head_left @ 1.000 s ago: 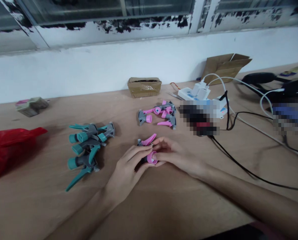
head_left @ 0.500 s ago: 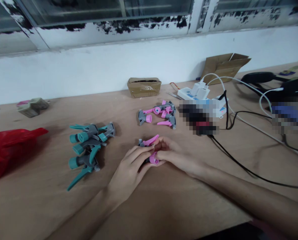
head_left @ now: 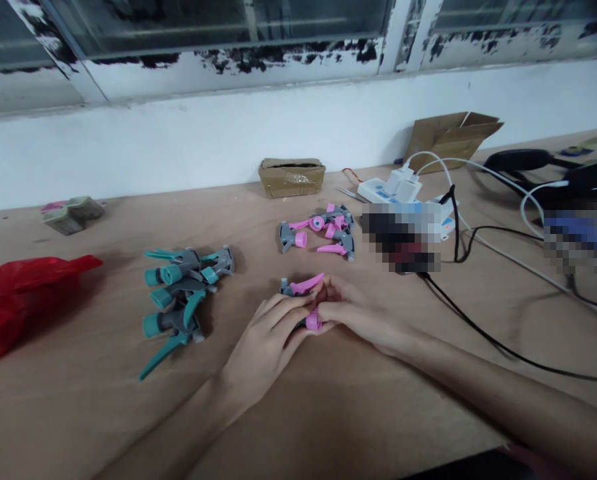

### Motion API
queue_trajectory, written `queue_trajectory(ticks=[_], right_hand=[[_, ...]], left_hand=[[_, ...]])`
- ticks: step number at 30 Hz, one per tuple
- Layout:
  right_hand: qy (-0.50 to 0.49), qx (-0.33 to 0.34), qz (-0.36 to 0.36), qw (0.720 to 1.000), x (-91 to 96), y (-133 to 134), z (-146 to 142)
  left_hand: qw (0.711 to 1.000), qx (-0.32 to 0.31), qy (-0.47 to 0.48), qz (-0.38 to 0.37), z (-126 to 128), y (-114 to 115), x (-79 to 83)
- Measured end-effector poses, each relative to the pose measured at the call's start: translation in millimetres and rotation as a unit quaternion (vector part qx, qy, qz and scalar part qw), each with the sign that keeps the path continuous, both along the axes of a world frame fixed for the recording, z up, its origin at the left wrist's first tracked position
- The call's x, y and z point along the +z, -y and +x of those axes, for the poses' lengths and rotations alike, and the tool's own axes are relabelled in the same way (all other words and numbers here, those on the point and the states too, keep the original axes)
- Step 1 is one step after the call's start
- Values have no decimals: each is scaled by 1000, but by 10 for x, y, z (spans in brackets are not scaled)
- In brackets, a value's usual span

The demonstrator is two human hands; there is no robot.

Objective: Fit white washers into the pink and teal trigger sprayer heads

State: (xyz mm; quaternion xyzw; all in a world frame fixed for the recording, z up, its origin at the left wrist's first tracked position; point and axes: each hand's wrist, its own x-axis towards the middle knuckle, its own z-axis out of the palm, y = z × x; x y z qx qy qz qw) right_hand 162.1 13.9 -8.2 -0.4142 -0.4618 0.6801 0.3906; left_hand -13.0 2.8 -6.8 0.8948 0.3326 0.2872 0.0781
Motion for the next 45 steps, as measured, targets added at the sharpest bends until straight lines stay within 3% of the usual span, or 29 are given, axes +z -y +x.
queue_trajectory(ticks=[14,25,31,36,40,45], right_hand=[[7,-10,-29,1000,35,9,-13],[56,-32,40,997,-71,9,-25],[46,-16,48,998,-67,6,-15],[72,27,23,997,-8,9,33],[136,12,84,987,-4,-8,87],[277,13,175,945,-42,-7,133]], left_hand=[[1000,-8,-23,9,-11,-8,-16],[1000,9,8,-23,4,4,8],[999,8,17,-32,-3,-5,2],[999,16,-30,6,-10,8,14],[998,22,-56,36,-1,20,30],[997,22,-60,37,-1,15,21]])
